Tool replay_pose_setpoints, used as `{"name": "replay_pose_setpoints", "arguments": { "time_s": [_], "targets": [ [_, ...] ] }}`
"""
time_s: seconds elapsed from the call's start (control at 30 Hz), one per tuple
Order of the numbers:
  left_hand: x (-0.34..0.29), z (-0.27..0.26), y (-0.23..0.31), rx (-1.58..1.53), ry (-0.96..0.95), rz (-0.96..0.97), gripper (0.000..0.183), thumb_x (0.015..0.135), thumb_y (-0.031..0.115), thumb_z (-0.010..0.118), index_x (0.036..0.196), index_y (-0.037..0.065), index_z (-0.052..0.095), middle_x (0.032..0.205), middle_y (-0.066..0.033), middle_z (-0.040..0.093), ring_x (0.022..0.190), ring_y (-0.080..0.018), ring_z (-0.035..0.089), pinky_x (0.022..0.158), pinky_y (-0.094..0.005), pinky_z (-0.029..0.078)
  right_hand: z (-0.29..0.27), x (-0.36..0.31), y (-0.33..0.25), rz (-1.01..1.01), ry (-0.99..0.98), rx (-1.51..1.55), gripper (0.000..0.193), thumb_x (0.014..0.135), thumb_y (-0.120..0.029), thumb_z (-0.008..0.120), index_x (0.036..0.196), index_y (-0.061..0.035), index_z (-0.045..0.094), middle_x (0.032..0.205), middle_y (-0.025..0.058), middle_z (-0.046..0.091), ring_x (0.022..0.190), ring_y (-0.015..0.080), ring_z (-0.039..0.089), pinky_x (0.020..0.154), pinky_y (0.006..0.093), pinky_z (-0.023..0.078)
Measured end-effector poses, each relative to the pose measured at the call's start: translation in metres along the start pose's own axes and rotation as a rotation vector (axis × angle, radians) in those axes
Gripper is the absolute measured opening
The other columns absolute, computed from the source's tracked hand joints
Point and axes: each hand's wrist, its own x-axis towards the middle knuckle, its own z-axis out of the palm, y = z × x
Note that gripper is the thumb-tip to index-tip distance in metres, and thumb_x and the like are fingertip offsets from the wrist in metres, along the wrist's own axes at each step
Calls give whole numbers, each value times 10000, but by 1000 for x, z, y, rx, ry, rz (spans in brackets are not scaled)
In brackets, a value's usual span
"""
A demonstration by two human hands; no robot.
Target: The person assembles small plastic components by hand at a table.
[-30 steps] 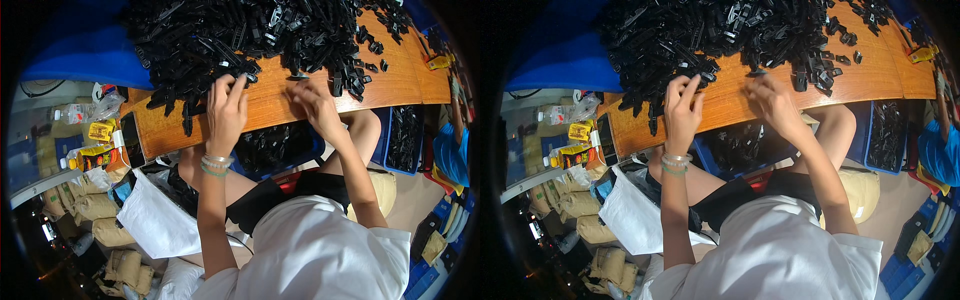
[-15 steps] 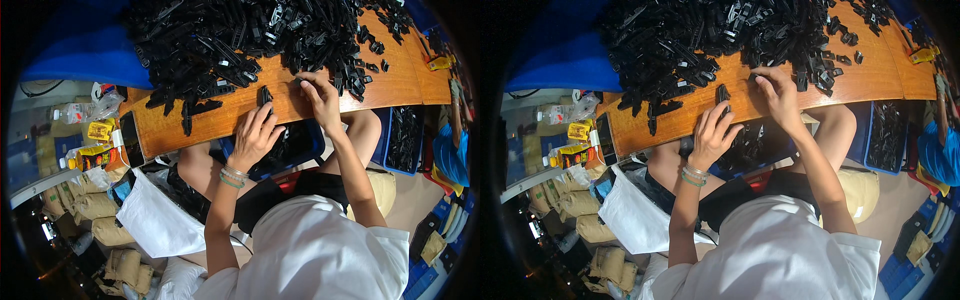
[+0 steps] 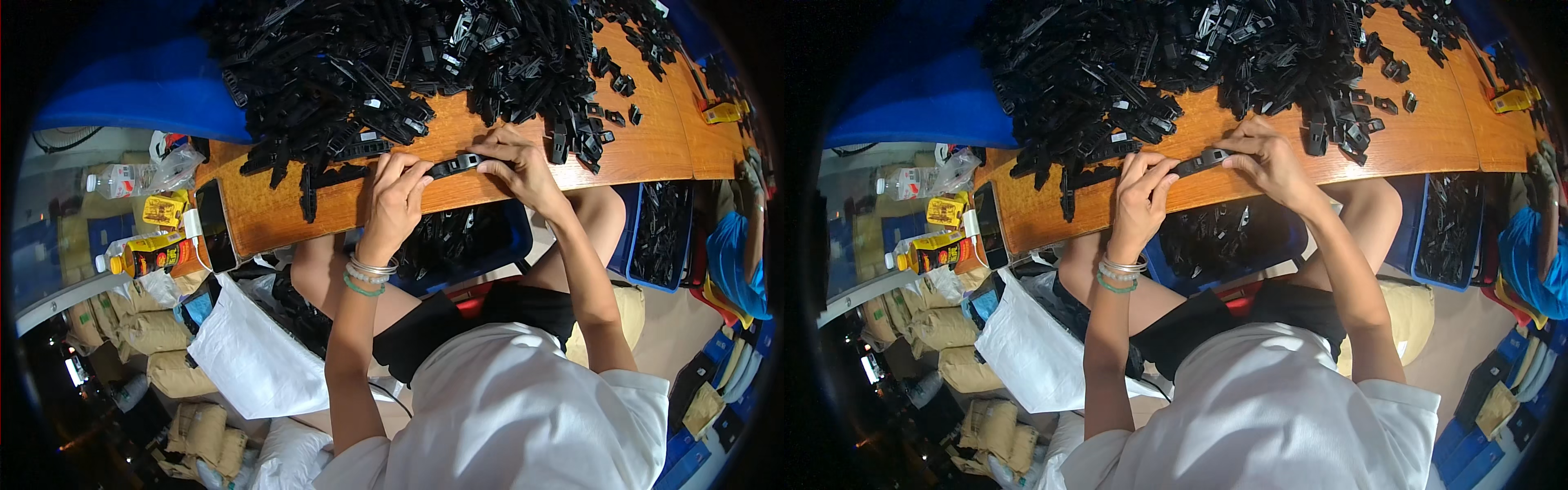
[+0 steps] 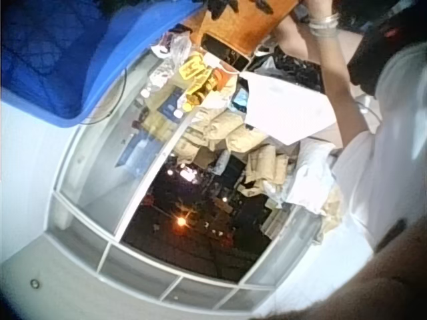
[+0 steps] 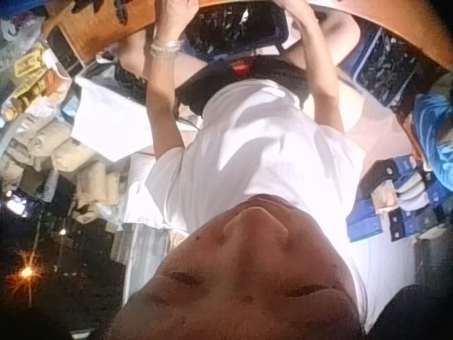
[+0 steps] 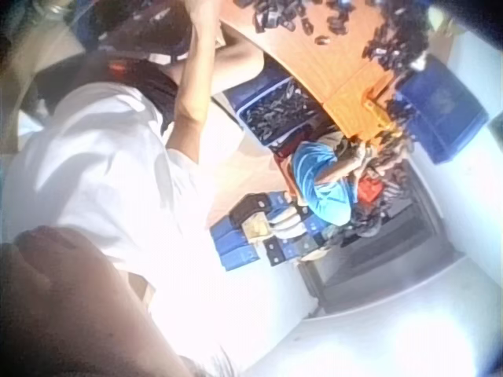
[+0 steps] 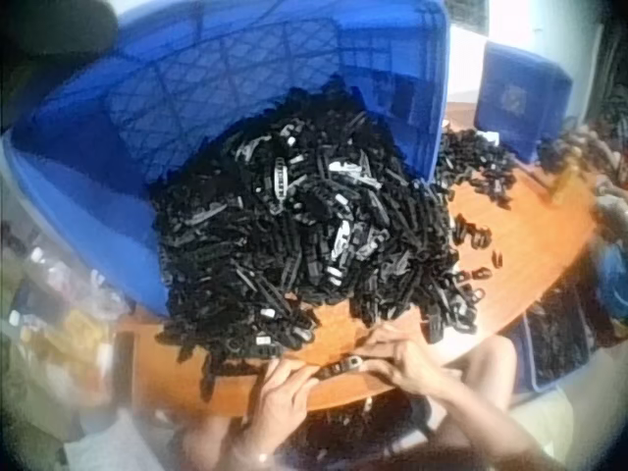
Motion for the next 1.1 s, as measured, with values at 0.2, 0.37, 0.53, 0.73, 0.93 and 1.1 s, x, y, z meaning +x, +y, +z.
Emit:
{"name": "replay_pose_setpoints", "arguments": {
  "time_s": [0.2,0.37,0.53,0.73,0.93,1.1],
  "targets": [
    [0,5,3,-33,16,40,175,800,-37,641,974,-32,661,921,-130,588,857,-296,546,745,-371,462,13,3,-8,-103,-28,-72,283,741,-54,725,1020,-9,716,932,98,584,884,266,548,810,366,442],
    [-11,-10,9,-42,98,32,170,782,-13,677,950,-16,652,954,-123,588,866,-301,554,772,-392,457,6,-34,-11,-85,-56,-58,293,750,48,673,1037,-4,701,970,143,598,898,312,604,774,366,491],
    [-28,-31,-16,555,335,-77,159,838,33,641,989,-13,618,979,-142,592,903,-323,567,791,-422,463,-26,-50,4,96,473,-392,172,776,-12,680,947,-29,675,947,114,604,874,293,602,743,379,470],
    [-32,2,-6,518,288,122,136,822,-10,626,956,-2,604,932,-149,595,778,-319,596,670,-413,498,-14,-34,3,80,505,-711,292,740,-81,727,1005,-60,606,921,109,574,887,308,554,775,395,406],
    [-33,7,4,455,298,9,238,846,111,684,1054,11,625,893,-116,558,761,-276,571,649,-402,456,-2,-27,-13,-66,425,-581,341,735,50,698,1056,-23,605,1048,132,576,959,328,539,848,387,429],
    [-23,0,18,431,238,-123,393,826,101,708,1197,13,613,936,-117,559,811,-282,544,725,-387,456,9,-29,-29,63,407,-162,354,751,-8,725,1081,-20,597,957,140,587,867,308,582,779,372,462]
  ]
}}
